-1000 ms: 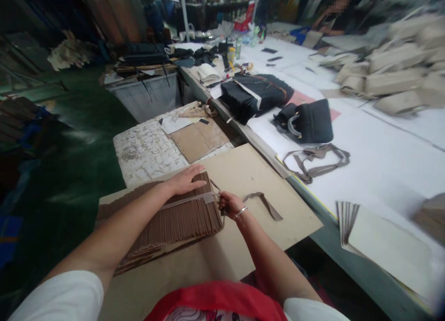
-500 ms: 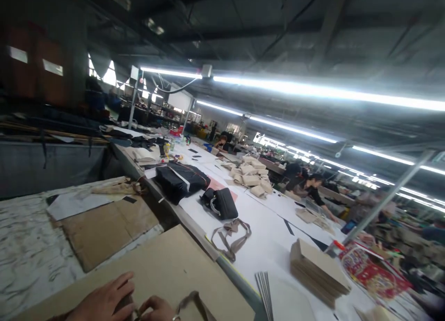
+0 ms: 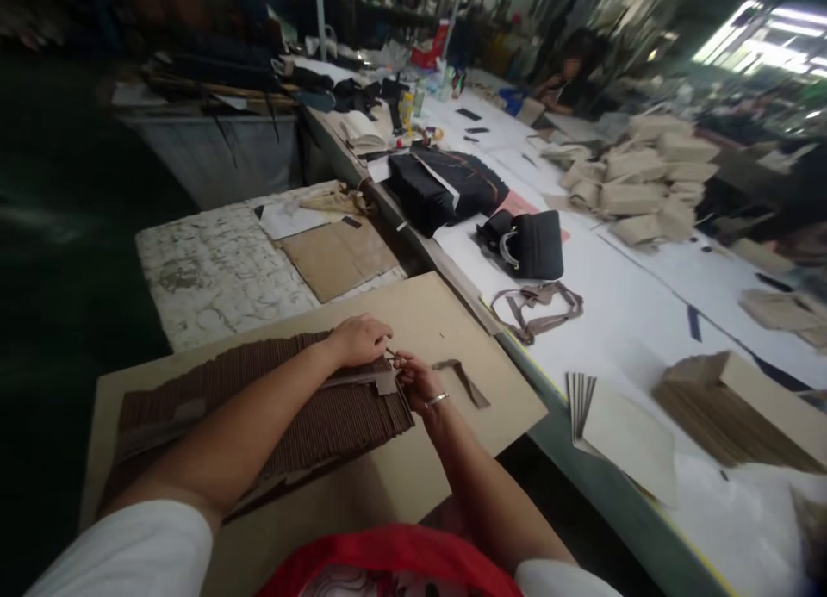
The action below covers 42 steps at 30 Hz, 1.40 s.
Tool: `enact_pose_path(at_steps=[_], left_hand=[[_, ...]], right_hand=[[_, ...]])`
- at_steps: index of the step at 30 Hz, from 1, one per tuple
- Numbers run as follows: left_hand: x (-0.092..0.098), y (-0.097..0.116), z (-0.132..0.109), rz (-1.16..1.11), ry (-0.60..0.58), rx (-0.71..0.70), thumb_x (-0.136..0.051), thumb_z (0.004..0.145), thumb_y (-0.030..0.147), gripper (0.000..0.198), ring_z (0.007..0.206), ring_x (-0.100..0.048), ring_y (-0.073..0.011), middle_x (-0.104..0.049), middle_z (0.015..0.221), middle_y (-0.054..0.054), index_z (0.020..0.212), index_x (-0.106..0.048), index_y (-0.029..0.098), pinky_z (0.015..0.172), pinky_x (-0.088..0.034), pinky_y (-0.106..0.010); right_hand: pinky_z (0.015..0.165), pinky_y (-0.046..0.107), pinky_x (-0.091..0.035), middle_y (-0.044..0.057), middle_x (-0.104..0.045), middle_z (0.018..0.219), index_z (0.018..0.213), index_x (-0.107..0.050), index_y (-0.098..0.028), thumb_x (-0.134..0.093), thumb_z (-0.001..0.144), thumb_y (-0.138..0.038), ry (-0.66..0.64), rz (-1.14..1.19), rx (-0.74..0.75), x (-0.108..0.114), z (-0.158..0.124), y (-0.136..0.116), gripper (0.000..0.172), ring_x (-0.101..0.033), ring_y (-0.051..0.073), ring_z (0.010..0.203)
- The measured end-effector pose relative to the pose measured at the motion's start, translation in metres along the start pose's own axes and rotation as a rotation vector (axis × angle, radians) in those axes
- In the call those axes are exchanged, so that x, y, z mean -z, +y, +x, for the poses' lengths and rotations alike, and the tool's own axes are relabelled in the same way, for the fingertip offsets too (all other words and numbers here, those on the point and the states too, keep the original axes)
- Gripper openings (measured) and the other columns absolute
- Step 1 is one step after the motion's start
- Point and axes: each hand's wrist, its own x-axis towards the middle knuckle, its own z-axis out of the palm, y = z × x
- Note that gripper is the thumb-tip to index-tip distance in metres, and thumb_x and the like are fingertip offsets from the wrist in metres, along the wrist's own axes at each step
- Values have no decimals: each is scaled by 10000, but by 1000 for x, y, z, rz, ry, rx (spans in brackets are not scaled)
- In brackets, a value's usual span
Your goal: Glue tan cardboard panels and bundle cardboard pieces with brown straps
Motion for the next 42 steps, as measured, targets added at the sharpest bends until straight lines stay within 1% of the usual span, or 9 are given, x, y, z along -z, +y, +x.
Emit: enact_pose_path(at_steps=[5,11,16,23,28,34,36,39,42], left_hand=[[4,7,-2,90,-49,3,-381,843,273,379,974,-515,-221,-640,1021,-61,1155,-595,239,856,-382,-353],[0,9,1,154,-40,-17,-380,834,256,354,951,-501,-223,-631,977,-56,1076,-635,215,862,-363,-358],[-2,7,5,140,-46,-47,-381,830,252,328,915,-499,-218,-628,934,-54,1007,-653,203,825,-380,-350],[-4,4,7,135,-47,-74,-380,844,259,314,897,-492,-207,-619,908,-58,980,-657,200,836,-375,-339],[-4,5,8,121,-41,-73,-378,843,250,314,911,-489,-209,-619,912,-60,986,-654,203,847,-375,-342],[-4,4,8,148,-63,-93,-354,864,275,342,901,-489,-206,-608,907,-61,1024,-648,202,838,-376,-340],[-3,4,8,149,-75,-92,-348,872,286,344,897,-488,-205,-603,890,-61,1009,-653,205,833,-374,-337],[-2,5,8,161,-87,-90,-332,884,307,358,878,-485,-203,-592,848,-61,943,-670,206,816,-370,-334],[-1,5,10,169,-86,-92,-323,889,312,368,861,-481,-199,-581,822,-61,878,-675,206,805,-364,-331]], right_hand=[[398,176,-341,-34,-550,673,909,-559,-182,-601,735,-326,-26,285,2,20,14,5,230,-344,36,409],[357,169,-321,-40,-573,571,893,-495,-219,-660,687,-481,74,-49,-136,36,17,11,372,-469,78,383],[309,165,-268,-52,-516,484,811,-501,-193,-541,766,-565,4,42,-149,41,22,19,377,-388,61,309],[378,187,-389,-40,-546,507,746,-564,-162,-731,636,-384,-41,31,-157,48,33,12,300,-495,85,382],[467,199,-366,-21,-550,518,614,-609,-167,-714,669,-358,200,-257,110,52,29,8,225,-493,87,475],[677,275,-450,-2,-585,704,676,-561,-176,-690,639,-357,38,393,57,50,0,-20,225,-567,137,722],[715,312,-456,-5,-561,719,630,-492,-181,-634,693,-375,43,486,113,68,-21,-34,249,-573,138,750],[609,249,-407,-67,-402,591,538,-300,-185,-444,847,-393,352,410,271,117,-65,-44,399,-393,14,464],[439,192,-252,-97,-283,511,514,-282,-209,-363,886,-414,582,111,33,163,-109,-28,433,-137,-26,355]])
